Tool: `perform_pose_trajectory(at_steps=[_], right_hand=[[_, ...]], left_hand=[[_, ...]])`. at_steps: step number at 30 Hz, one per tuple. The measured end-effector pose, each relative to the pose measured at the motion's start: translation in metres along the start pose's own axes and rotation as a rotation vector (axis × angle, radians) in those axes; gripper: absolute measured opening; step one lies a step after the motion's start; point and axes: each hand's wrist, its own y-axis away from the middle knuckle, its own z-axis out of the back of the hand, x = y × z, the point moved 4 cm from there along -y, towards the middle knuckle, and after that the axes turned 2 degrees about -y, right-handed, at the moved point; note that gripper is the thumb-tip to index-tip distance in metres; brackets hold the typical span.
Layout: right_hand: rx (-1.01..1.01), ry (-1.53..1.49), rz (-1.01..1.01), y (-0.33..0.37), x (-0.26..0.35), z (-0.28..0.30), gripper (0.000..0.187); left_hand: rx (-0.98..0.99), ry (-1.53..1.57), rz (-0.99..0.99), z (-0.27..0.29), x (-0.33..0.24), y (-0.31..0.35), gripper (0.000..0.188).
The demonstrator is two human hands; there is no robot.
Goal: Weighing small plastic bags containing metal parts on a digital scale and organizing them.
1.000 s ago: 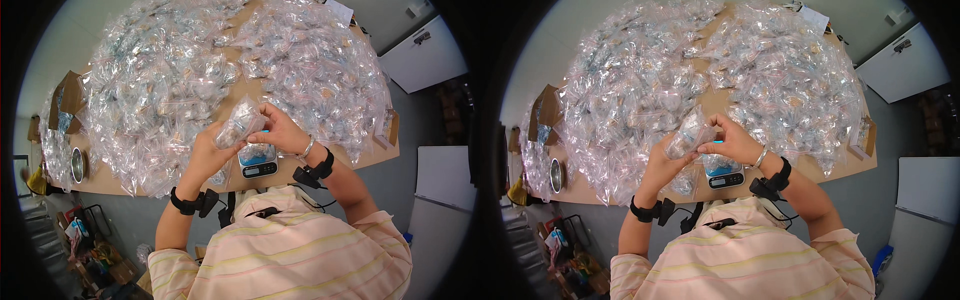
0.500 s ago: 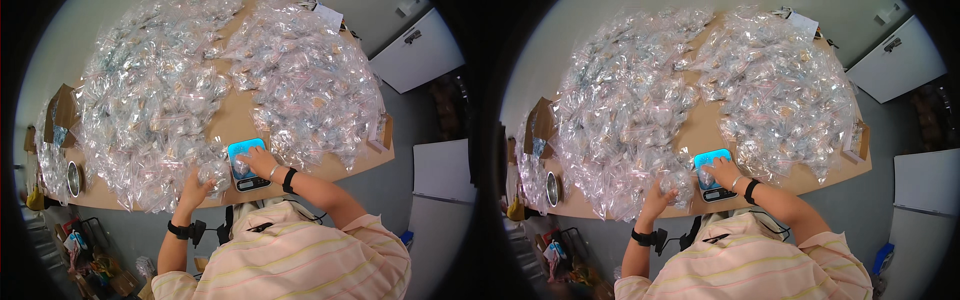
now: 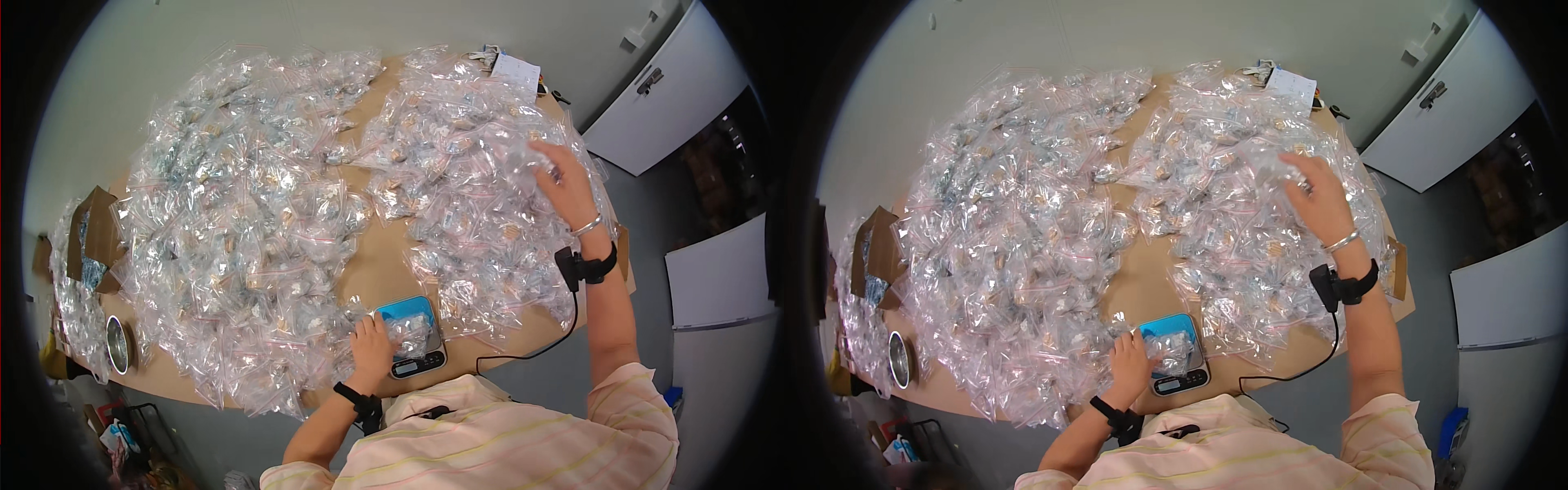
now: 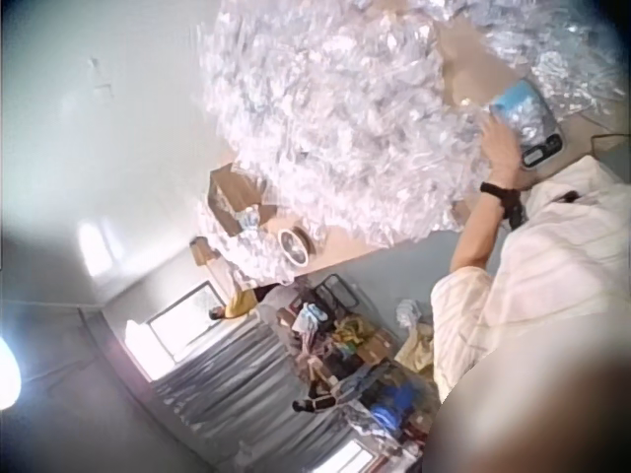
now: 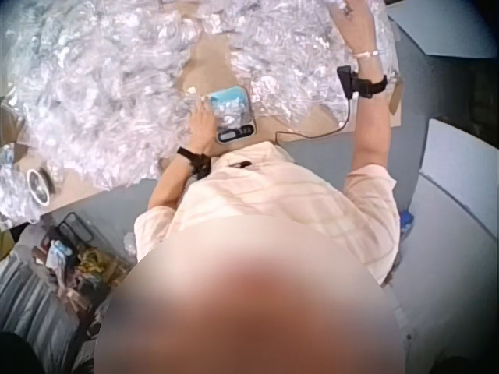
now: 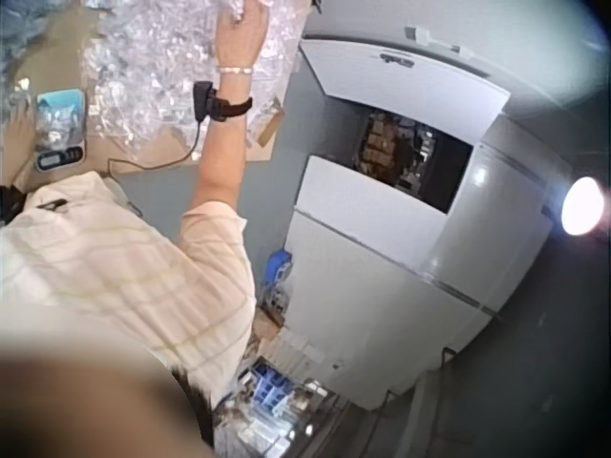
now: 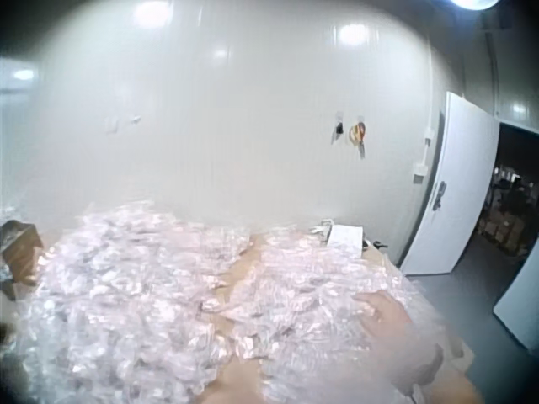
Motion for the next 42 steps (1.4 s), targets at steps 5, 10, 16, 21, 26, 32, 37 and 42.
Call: perform_pose_trajectory(at_steps=[5, 10, 16, 21, 26, 32, 37, 42], right_hand=[[-0.374, 0.238, 0.138, -0.077, -0.061, -0.012, 0.047], [-0.125, 0.448, 0.014, -0.069, -0.094, -0.088, 0.061], [0.017, 0.229, 0.055, -0.033, -0.065, -0.116, 0.05], [0.072, 0.199, -0.018, -0.004, -0.075, -0.112, 0.041], [0.086, 0.134, -0.009, -0.003, -0.065, -0.11, 0.032], [0.234, -0.342, -0.137, 0.015, -0.024, -0.123, 0.039], [0.693, -1.116, -0.297, 0.04, 0.055, -0.177, 0.076], [0.986, -1.169, -0.346, 0.078, 0.116, -0.178, 0.072]], left_hand=[[0.053, 0.197, -0.07, 0.035, 0.012, -0.076, 0.058], [-0.096, 0.349, -0.062, 0.058, 0.06, -0.231, 0.041], [-0.234, 0.138, -0.083, 0.01, 0.135, -0.412, 0.067], [-0.058, -0.042, -0.137, -0.037, 0.13, -0.465, 0.07], [0.045, -0.263, -0.058, -0.026, 0.131, -0.44, 0.019], [-0.101, 0.418, -0.001, 0.102, 0.104, -0.342, 0.019], [0.21, 1.21, 0.238, 0.188, 0.037, -0.201, 0.027], [-0.286, 1.025, 0.132, 0.217, 0.019, -0.103, 0.049]])
